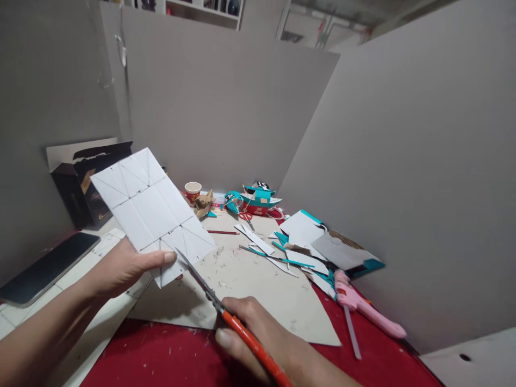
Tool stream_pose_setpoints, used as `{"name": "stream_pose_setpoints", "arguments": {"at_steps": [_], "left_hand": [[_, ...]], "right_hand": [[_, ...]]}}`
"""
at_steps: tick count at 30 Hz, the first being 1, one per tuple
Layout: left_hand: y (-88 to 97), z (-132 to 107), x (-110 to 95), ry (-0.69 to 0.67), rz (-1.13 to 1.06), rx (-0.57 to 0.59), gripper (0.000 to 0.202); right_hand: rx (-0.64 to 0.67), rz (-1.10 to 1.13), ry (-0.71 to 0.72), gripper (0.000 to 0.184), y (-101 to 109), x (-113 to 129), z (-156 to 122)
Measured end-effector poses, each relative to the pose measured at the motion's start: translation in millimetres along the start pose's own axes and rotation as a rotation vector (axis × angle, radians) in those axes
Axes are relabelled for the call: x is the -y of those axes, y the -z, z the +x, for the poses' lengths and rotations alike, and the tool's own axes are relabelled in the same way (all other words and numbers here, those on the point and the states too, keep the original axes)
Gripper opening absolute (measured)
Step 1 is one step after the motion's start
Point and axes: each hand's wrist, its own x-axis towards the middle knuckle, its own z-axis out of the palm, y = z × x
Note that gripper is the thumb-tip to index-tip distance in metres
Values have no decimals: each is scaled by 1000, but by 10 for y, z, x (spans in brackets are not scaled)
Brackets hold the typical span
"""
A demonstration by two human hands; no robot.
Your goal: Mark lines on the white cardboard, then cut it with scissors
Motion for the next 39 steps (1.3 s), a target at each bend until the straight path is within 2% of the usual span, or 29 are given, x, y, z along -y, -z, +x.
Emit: {"name": "stream_pose_setpoints", "arguments": {"at_steps": [9, 15, 21, 24, 28, 32, 39], "left_hand": [[1, 14, 11, 11, -33, -7, 63], [13, 27, -1, 2, -52, 24, 54], [44, 10, -26, 223, -105, 203, 40], [20, 1, -50, 255, -105, 170, 36], [-40, 2, -60, 203, -109, 117, 29], [-69, 11, -46, 153, -87, 105, 26], [-55, 31, -13, 153, -43, 105, 26]], "right_hand": [[-20, -72, -39, 58, -3, 17, -4], [-11, -46, -48, 48, -5, 29, -13], [-22, 21, -13, 44, -10, 5, -1], [-39, 30, -8, 43, -12, -19, 1], [-54, 65, -6, 42, -16, -34, 4], [-51, 99, -23, 41, -26, -45, 4], [-49, 88, -71, 43, -35, -42, -16]]}}
